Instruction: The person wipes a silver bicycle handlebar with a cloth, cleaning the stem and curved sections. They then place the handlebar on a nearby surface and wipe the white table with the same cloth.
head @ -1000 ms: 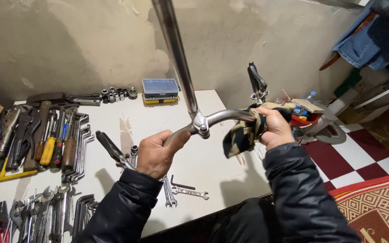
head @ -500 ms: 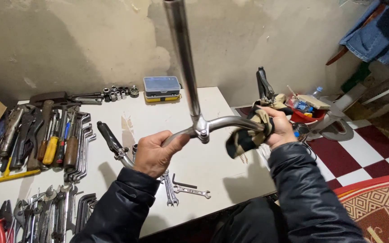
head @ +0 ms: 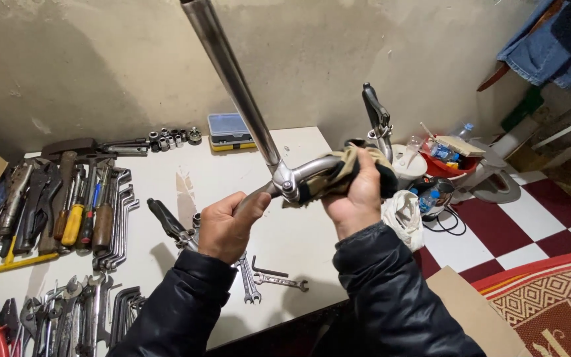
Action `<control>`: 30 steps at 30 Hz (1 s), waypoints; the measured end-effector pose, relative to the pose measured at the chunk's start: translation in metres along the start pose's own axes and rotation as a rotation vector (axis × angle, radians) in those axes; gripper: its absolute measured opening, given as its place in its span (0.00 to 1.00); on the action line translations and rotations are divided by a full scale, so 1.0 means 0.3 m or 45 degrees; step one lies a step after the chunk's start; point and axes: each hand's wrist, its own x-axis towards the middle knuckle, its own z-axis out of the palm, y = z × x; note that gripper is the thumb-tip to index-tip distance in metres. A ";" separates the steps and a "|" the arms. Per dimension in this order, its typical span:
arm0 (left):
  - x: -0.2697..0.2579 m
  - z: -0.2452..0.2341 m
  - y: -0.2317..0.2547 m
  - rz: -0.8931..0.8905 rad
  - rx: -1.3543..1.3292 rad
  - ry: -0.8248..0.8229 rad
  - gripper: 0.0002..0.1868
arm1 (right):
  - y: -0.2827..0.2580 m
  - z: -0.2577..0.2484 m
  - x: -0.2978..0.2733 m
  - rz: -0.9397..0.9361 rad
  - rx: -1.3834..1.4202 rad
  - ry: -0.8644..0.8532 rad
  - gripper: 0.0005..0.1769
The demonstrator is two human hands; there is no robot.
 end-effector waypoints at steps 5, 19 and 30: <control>-0.011 0.007 0.003 0.052 -0.055 0.013 0.27 | 0.086 0.039 -0.069 -0.012 -0.101 -0.324 0.09; -0.010 0.020 -0.011 0.067 -0.219 -0.031 0.27 | 0.055 -0.023 -0.093 -0.283 -0.421 -0.341 0.11; -0.011 0.018 -0.009 0.079 -0.108 -0.021 0.30 | -0.034 -0.018 -0.075 -0.123 -0.104 -0.122 0.09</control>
